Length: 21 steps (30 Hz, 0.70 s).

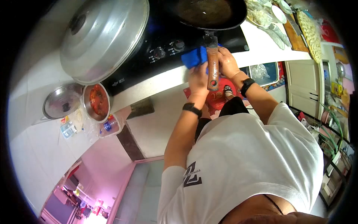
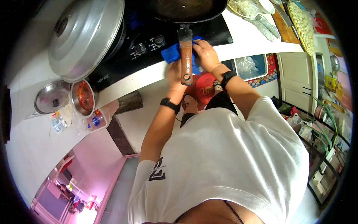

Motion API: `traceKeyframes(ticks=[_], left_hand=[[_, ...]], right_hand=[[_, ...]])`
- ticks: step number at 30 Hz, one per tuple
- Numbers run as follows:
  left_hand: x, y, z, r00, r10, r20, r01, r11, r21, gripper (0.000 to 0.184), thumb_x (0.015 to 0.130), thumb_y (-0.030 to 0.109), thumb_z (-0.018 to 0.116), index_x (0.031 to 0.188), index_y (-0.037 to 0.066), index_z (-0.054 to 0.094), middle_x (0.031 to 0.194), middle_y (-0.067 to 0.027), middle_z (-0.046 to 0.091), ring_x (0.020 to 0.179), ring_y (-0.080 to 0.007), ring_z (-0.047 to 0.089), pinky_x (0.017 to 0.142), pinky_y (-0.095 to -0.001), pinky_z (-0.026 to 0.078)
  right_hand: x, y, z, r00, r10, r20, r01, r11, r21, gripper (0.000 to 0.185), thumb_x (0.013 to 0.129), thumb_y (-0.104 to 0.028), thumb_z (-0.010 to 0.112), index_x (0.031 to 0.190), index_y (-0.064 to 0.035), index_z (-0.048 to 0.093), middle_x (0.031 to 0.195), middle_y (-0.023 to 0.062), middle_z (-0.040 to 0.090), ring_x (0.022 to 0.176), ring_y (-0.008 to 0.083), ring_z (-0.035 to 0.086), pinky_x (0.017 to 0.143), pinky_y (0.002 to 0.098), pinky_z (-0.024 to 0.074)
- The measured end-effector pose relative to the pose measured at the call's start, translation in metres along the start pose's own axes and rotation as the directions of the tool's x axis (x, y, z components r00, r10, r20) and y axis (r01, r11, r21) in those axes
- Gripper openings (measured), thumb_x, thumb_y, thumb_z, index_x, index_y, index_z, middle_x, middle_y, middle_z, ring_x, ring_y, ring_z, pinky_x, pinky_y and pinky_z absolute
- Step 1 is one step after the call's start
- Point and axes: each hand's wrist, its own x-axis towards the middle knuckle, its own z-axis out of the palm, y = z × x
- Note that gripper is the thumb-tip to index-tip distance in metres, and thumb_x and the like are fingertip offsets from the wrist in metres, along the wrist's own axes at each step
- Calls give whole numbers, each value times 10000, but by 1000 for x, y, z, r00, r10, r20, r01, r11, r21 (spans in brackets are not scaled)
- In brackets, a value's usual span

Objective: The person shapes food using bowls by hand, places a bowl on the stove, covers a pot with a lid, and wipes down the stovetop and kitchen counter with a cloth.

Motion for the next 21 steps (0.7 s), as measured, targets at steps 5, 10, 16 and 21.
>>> traceKeyframes(ticks=[5, 10, 16, 21], left_hand=[[-41, -25, -56, 913, -234, -334, 216, 972, -91, 436, 776, 59, 597, 1208, 9, 618, 1135, -233, 650, 1028, -399, 619, 938, -459, 478], [-66, -54, -75, 822, -402, -404, 412, 909, -66, 479, 766, 99, 610, 1237, 12, 610, 1158, -254, 634, 1042, -446, 572, 949, -494, 444], [-55, -59, -67, 905, -262, -335, 351, 906, 238, 472, 734, 69, 614, 1203, 19, 633, 1163, -241, 640, 1062, -400, 584, 994, -489, 417], [-49, -53, -57, 954, -201, -221, 287, 824, 488, 474, 738, 65, 626, 1211, 55, 645, 1224, -232, 625, 1095, -425, 574, 1022, -477, 419]], right_hand=[[40, -61, 41, 952, -305, -32, 306, 952, 18, 329, 760, -122, 656, 1075, -27, 657, 1200, 219, 610, 1139, 383, 581, 970, 456, 487], [56, -114, 89, 894, -445, 48, 430, 883, 187, 352, 799, -112, 591, 1142, -55, 648, 1362, 172, 545, 1311, 315, 483, 1083, 431, 407], [44, -43, 79, 940, -342, -9, 340, 932, 122, 340, 806, -163, 590, 1133, -75, 621, 1238, 160, 606, 1201, 334, 550, 1037, 439, 424], [20, 22, 0, 997, -77, 4, 77, 997, 9, 353, 694, -7, 636, 1042, -50, 684, 1182, 144, 645, 1165, 322, 573, 1014, 430, 445]])
